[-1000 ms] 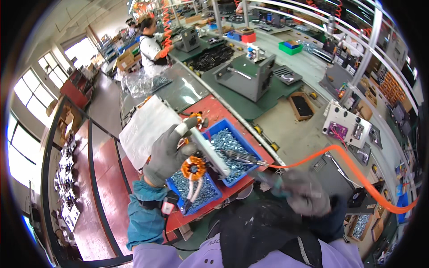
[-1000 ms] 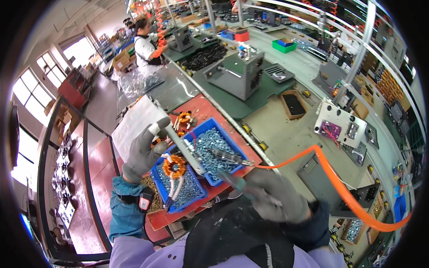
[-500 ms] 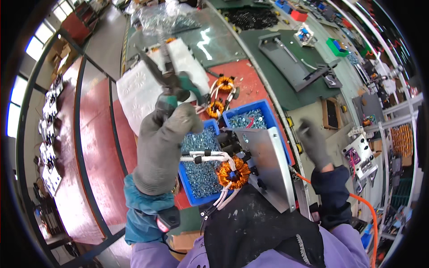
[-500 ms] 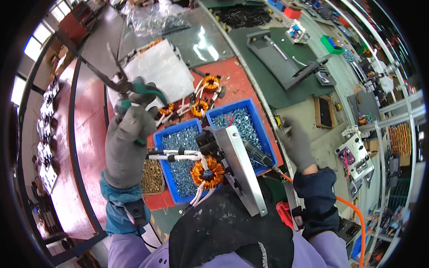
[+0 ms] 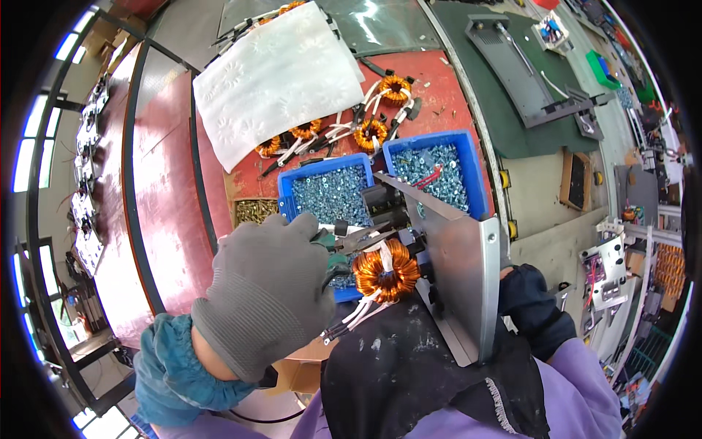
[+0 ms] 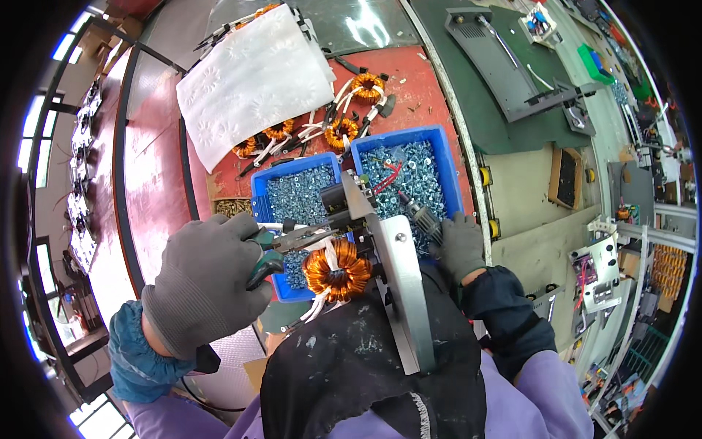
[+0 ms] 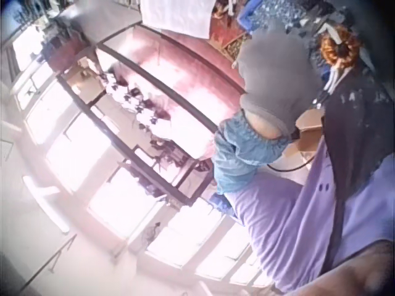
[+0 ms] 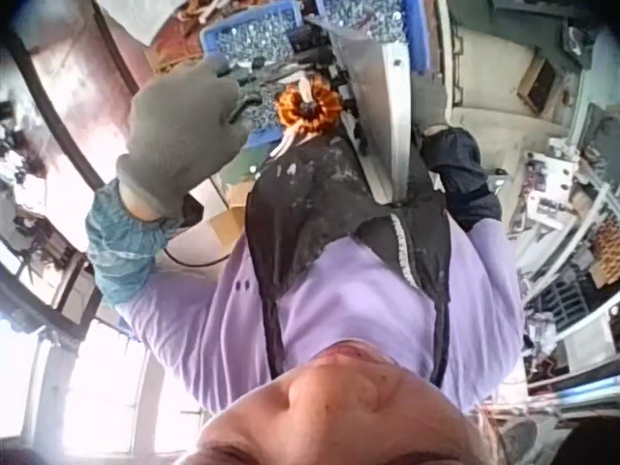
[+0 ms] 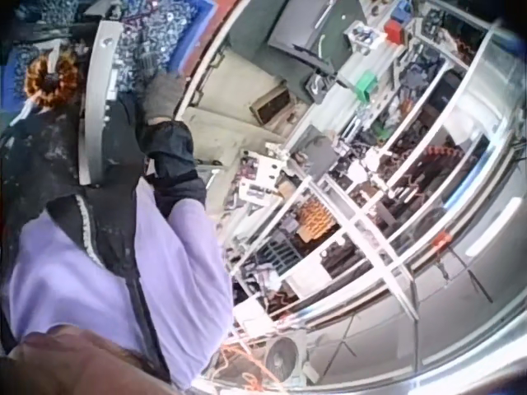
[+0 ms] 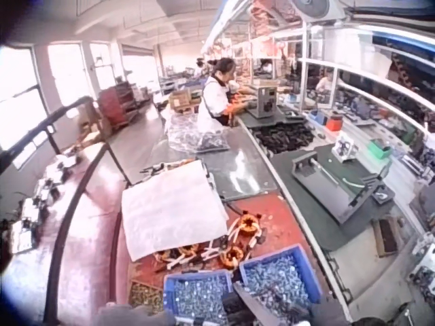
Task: Assembling electrical components onto a metal baseplate using an air screwdriver in a workshop setting.
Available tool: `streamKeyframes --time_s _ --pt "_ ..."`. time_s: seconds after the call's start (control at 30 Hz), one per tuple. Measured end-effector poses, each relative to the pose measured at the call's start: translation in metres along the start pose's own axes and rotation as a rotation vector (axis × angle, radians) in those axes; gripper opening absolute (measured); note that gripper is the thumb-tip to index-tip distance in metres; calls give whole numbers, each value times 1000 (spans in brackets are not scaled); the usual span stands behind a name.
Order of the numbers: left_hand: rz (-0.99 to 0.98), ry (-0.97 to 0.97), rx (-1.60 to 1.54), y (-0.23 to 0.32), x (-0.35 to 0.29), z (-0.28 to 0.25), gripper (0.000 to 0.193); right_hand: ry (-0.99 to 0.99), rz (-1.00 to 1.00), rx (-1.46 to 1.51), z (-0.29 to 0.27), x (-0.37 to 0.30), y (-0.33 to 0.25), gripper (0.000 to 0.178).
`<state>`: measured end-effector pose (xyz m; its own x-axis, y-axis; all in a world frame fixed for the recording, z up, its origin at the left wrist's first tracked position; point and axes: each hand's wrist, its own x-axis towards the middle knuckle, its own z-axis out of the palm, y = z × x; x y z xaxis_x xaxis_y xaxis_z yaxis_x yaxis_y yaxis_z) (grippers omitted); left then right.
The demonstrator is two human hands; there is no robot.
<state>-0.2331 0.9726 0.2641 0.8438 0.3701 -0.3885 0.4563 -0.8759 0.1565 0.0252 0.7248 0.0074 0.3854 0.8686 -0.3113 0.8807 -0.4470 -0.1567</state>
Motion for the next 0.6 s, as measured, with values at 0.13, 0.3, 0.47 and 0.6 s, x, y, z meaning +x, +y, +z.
streamKeyframes --time_s 0.13,0.3,0.47,0.6 --pt "105 6 164 16 18 -8 11 -26 54 221 -20 -6 3 40" --pt "175 -56 311 32 34 -16 11 -18 66 338 -75 -13 5 34" --pt "214 -137 297 49 43 -34 13 30 77 424 -102 -18 11 30" --pt "178 -261 348 60 50 -38 14 -124 196 641 -114 -19 18 40"
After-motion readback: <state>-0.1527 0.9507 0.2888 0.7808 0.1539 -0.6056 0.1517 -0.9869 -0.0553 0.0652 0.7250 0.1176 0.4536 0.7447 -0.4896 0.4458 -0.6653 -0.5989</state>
